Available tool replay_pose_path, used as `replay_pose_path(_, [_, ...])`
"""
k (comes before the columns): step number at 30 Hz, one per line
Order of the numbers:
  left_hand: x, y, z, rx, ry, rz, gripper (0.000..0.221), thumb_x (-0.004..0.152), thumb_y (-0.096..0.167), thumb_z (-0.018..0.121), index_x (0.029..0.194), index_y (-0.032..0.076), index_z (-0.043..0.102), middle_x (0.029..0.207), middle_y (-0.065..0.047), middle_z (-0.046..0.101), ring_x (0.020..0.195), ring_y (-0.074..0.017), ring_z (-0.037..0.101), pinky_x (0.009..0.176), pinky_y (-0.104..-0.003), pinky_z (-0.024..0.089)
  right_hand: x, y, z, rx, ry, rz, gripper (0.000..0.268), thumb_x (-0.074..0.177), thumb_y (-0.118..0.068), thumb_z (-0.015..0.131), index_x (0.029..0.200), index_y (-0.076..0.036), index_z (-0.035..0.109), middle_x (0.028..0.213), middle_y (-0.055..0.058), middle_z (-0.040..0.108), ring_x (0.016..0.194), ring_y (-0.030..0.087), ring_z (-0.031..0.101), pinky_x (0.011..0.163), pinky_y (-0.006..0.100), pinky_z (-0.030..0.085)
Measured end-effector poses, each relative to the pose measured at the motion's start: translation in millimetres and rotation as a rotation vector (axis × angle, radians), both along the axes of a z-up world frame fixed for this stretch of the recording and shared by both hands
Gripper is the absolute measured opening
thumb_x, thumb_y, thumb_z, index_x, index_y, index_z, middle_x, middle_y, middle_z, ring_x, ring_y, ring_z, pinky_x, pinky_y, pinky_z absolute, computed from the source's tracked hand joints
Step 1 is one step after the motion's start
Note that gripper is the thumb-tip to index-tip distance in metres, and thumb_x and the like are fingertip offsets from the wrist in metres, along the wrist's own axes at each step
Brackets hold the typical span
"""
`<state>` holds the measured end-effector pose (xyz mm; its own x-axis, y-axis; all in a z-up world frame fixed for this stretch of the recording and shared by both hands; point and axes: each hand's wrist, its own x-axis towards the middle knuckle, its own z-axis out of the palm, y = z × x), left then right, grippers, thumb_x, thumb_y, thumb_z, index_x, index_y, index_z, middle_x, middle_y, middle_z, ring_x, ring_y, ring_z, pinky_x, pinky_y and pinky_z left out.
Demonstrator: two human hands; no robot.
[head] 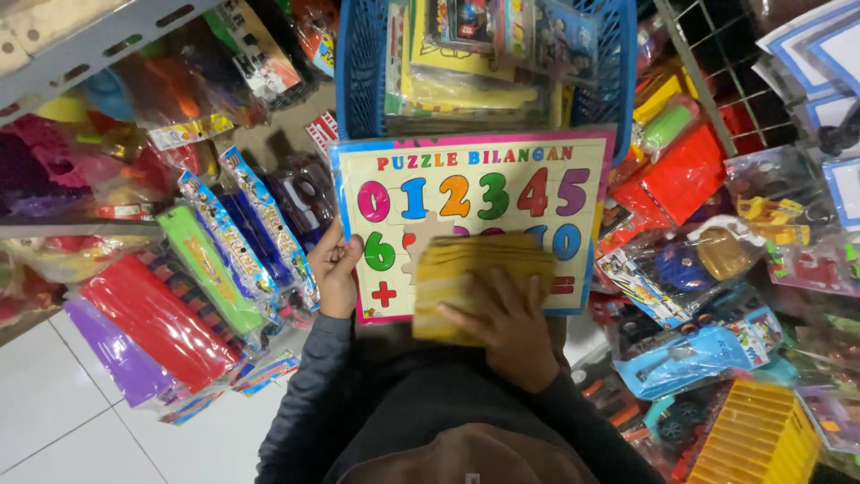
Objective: Wiping down puzzles and toy packages with a yellow cloth.
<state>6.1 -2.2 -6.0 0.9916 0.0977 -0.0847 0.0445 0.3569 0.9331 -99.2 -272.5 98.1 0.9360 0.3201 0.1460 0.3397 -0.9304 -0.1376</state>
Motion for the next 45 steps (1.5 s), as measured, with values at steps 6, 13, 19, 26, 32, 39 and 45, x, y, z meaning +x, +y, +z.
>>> replay_pose_path(6, [1,-1,7,-0.042,-0.049,-0.027,0.051,0.102,0.002,0.064,0.151,-0.004,0.050,0.116,0.001,0.071,0.093,-0.0036,0.059,0.088,-0.020,0.047,34,32,5,0.075,0.045,0.380,0.070,0.081,-0.015,0.056,0.144,-0.044,0.060,0.161,-0.002,0.044,0.149,0.028,0.038,0.114,0.072,0.026])
replay_pose_path(13, [-5,8,-25,-0.038,0.034,-0.055,0.055,0.102,0.004,0.068,0.154,-0.003,0.052,0.098,0.006,0.064,0.080,-0.0008,0.051,0.071,-0.016,0.039,47,50,-7,0.103,0.172,0.481,0.069,0.081,-0.015,0.058,0.142,-0.046,0.058,0.164,-0.003,0.040,0.152,0.029,0.033,0.117,0.072,0.017])
replay_pose_path(19, [-4,-2,14,-0.055,0.027,-0.074,0.054,0.103,0.004,0.063,0.154,-0.003,0.046,0.105,0.003,0.068,0.090,-0.0037,0.057,0.084,-0.019,0.045,101,54,34,0.120,-0.045,0.024,0.063,0.090,-0.017,0.059,0.150,-0.037,0.054,0.168,0.013,0.033,0.154,0.045,0.026,0.118,0.075,0.012])
replay_pose_path(26, [-8,1,-3,-0.011,0.030,-0.091,0.056,0.107,0.004,0.064,0.159,-0.003,0.047,0.109,0.000,0.066,0.095,-0.0056,0.058,0.089,-0.021,0.046,126,53,42,0.135,-0.034,-0.087,0.065,0.093,-0.013,0.056,0.154,-0.034,0.053,0.170,0.015,0.033,0.157,0.043,0.029,0.120,0.075,0.016])
replay_pose_path(32, [-10,8,-24,0.006,-0.049,-0.115,0.046,0.098,0.004,0.063,0.141,-0.009,0.057,0.121,-0.005,0.072,0.108,-0.0110,0.067,0.097,-0.026,0.052,117,72,22,0.007,-0.087,0.206,0.069,0.090,-0.012,0.060,0.152,-0.042,0.053,0.169,0.003,0.034,0.157,0.031,0.029,0.123,0.073,0.014])
replay_pose_path(39, [-6,3,3,-0.012,0.011,-0.092,0.051,0.103,0.003,0.062,0.152,-0.005,0.049,0.124,-0.005,0.070,0.106,-0.0092,0.063,0.096,-0.024,0.050,135,56,41,0.149,-0.089,-0.169,0.074,0.089,-0.008,0.057,0.159,-0.031,0.051,0.171,0.015,0.032,0.158,0.044,0.025,0.122,0.074,0.013])
replay_pose_path(45, [-8,1,11,0.011,0.062,-0.067,0.052,0.102,0.001,0.061,0.151,-0.004,0.048,0.127,-0.007,0.069,0.107,-0.0099,0.064,0.098,-0.024,0.049,121,5,31,0.124,-0.029,-0.046,0.068,0.090,-0.008,0.059,0.151,-0.038,0.053,0.167,0.007,0.037,0.157,0.036,0.030,0.124,0.067,0.012])
